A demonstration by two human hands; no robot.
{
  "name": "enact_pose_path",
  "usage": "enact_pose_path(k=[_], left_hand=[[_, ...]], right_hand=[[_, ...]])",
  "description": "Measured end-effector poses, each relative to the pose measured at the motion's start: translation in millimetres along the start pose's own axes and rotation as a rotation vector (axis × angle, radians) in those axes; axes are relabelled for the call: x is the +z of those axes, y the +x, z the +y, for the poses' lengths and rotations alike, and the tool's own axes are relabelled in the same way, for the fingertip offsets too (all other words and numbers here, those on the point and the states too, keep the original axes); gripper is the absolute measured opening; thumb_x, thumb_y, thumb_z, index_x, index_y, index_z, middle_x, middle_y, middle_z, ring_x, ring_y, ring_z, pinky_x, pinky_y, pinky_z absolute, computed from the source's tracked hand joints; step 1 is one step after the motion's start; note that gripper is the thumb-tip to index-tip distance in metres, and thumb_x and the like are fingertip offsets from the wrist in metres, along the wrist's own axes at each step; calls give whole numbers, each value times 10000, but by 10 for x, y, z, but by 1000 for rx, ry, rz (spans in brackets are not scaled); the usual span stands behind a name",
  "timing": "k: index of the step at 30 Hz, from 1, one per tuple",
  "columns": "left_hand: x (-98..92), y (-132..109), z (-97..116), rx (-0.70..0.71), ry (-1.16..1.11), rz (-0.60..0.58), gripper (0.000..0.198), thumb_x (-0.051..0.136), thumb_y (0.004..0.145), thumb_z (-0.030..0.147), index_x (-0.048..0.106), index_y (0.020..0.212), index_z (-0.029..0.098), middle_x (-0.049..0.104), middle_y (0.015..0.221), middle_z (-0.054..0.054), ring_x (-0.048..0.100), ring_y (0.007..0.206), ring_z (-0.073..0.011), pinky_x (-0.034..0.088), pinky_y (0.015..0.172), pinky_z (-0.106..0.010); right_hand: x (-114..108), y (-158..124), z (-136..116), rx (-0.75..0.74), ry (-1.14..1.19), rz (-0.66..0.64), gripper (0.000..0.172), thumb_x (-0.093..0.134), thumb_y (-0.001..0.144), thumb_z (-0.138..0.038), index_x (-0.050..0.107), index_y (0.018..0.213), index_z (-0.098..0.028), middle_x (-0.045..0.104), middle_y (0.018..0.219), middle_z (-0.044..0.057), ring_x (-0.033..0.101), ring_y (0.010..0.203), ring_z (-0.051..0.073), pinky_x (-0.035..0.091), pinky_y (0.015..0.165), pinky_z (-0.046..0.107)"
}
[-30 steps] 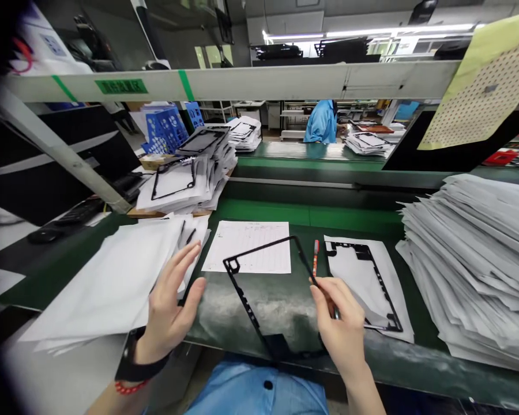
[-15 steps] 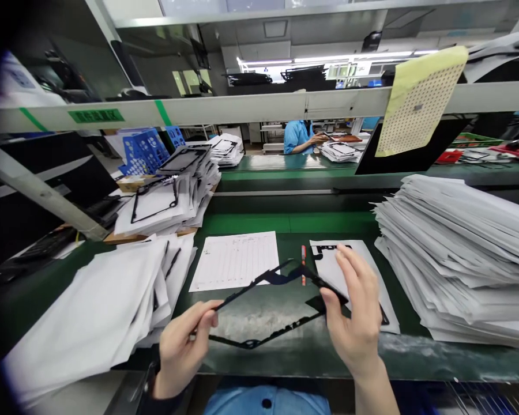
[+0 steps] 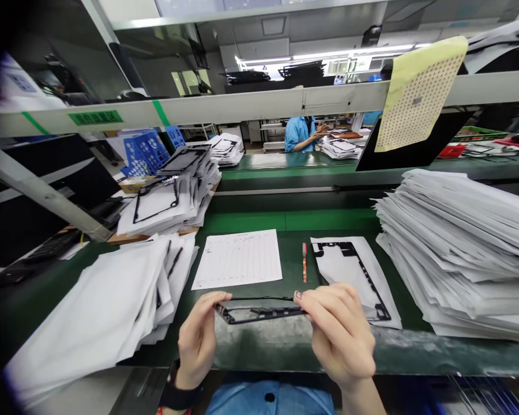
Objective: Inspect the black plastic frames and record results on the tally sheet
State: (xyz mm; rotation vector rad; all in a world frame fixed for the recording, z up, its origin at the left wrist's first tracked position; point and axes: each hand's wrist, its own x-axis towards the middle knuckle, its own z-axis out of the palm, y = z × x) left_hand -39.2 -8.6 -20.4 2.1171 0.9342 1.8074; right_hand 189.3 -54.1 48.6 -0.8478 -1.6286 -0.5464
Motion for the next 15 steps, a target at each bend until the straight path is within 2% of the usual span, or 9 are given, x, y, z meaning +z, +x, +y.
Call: enact_pose_path(k=[4, 8, 15], left_hand=[[35, 38, 32, 5, 6, 20, 372, 437, 959, -4, 707, 1079, 221, 796, 937, -34, 784, 886, -159, 657, 799, -251], [51, 43, 39, 8, 10, 36, 360, 444, 960, 1, 719, 1056, 213, 798, 908, -51, 790, 859, -185, 669, 777, -287], [101, 19, 10, 9, 23, 36, 325, 450, 979, 50, 724, 1057, 207, 800, 909, -57, 793, 868, -193, 685, 844, -324]], right_hand=[[-67, 42, -25, -60, -74, -36, 351, 532, 895, 73, 738, 965, -203, 741, 790, 16, 691, 671, 166, 488, 629, 326], [-106, 29, -31, -97, -99, -72, 299, 538, 915, 49, 703, 915, -200, 765, 802, 15, 701, 688, 165, 467, 664, 336], [-191, 89, -109, -87, -148, -132, 259, 552, 961, -34, 687, 896, -245, 787, 786, -35, 717, 636, 153, 470, 698, 351]])
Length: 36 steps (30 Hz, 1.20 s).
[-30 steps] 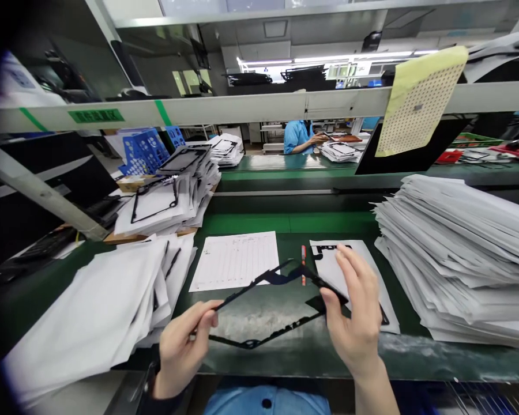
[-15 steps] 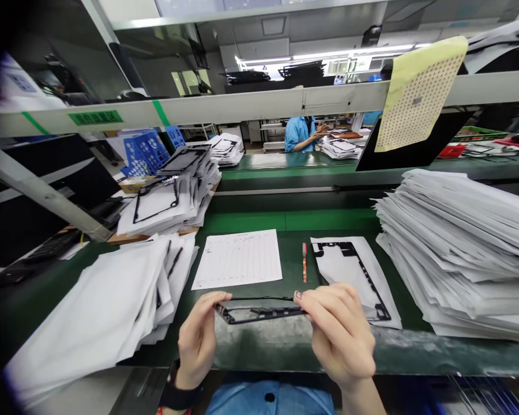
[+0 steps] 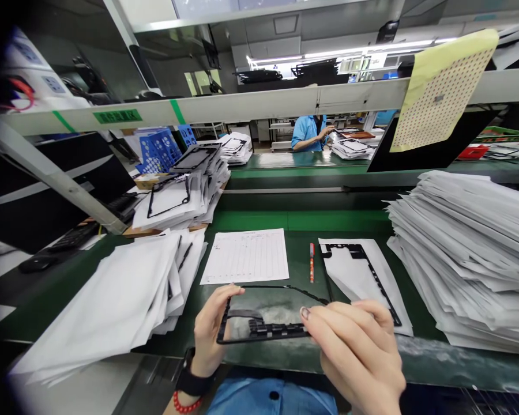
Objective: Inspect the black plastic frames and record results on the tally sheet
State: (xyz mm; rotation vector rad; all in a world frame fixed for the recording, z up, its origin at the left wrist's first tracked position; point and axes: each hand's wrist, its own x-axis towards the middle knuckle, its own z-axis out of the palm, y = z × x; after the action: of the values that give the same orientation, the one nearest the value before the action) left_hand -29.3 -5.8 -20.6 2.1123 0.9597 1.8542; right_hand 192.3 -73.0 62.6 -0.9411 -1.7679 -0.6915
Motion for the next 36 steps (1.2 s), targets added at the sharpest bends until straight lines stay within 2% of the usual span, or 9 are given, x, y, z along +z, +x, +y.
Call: enact_pose_path(k=[6, 10, 16, 19, 25, 29, 32, 34, 36], left_hand=[[-53, -41, 106, -66, 17, 11, 392, 463, 987, 18, 706, 1214, 225, 802, 1081, -62, 776, 1045, -172, 637, 936, -270], [-86, 21, 387, -81, -110, 69, 390, 505, 1085, 315, 593, 1443, 186, 730, 1208, -112, 715, 1116, -200, 601, 941, -289], [41, 284, 581, -25, -217, 288, 310, 549, 1088, 399, 634, 879, 186, 573, 681, 13, 562, 622, -129, 458, 560, -252], [36, 345, 569, -38, -189, 368, 380, 542, 1090, 420, 613, 806, 178, 577, 651, 16, 558, 589, -124, 447, 540, -256], [63, 424, 619, -28, -209, 634, 445, 586, 1065, 443, 585, 709, 175, 526, 579, 36, 500, 536, -115, 400, 473, -224], [95, 433, 612, -51, -257, 661, 449, 582, 1064, 431, 577, 694, 177, 504, 565, 34, 461, 516, -119, 349, 434, -218], [74, 402, 554, -79, -258, 585, 328, 523, 1089, 416, 659, 889, 194, 585, 692, 23, 567, 619, -136, 461, 536, -241], [34, 382, 524, -53, -105, 543, 237, 611, 1044, 372, 658, 1223, 224, 694, 995, -30, 687, 941, -194, 565, 812, -325], [-19, 371, 531, 33, 111, 456, 472, 703, 958, 234, 574, 1412, 239, 662, 1283, -88, 612, 1286, -261, 509, 1057, -425]], right_hand=[[-52, 68, -39, -53, -53, -94, 275, 516, 1013, -56, 684, 943, -262, 785, 760, -51, 707, 629, 142, 475, 756, 342], [14, 94, -175, -64, -9, -131, 289, 466, 1080, -77, 711, 982, -196, 805, 853, -13, 733, 724, 124, 481, 876, 323], [143, 88, -159, -3, 118, -18, 278, 630, 1058, -146, 721, 1314, -204, 818, 1063, 38, 778, 925, 179, 570, 958, 339], [204, -18, -52, 157, 333, 108, 525, 712, 1006, -166, 595, 1515, -222, 790, 1178, 89, 781, 1024, 250, 665, 880, 396], [261, -194, -97, 233, 581, 76, 462, 629, 1007, -50, 696, 1411, -264, 814, 956, 33, 793, 783, 200, 695, 697, 315], [272, -223, -121, 189, 593, 71, 456, 588, 1038, -83, 652, 1464, -231, 814, 958, 71, 798, 775, 221, 693, 641, 325], [274, -189, -108, 137, 510, 77, 489, 554, 1036, -58, 620, 1495, -211, 812, 952, 71, 795, 771, 207, 682, 627, 300], [267, -123, -117, 100, 406, 82, 493, 532, 1003, 6, 656, 1444, -175, 811, 933, 67, 789, 760, 190, 669, 626, 272], [252, -34, -151, 57, 303, 45, 396, 505, 983, 41, 725, 1265, -130, 806, 898, 68, 778, 739, 170, 650, 628, 244]])
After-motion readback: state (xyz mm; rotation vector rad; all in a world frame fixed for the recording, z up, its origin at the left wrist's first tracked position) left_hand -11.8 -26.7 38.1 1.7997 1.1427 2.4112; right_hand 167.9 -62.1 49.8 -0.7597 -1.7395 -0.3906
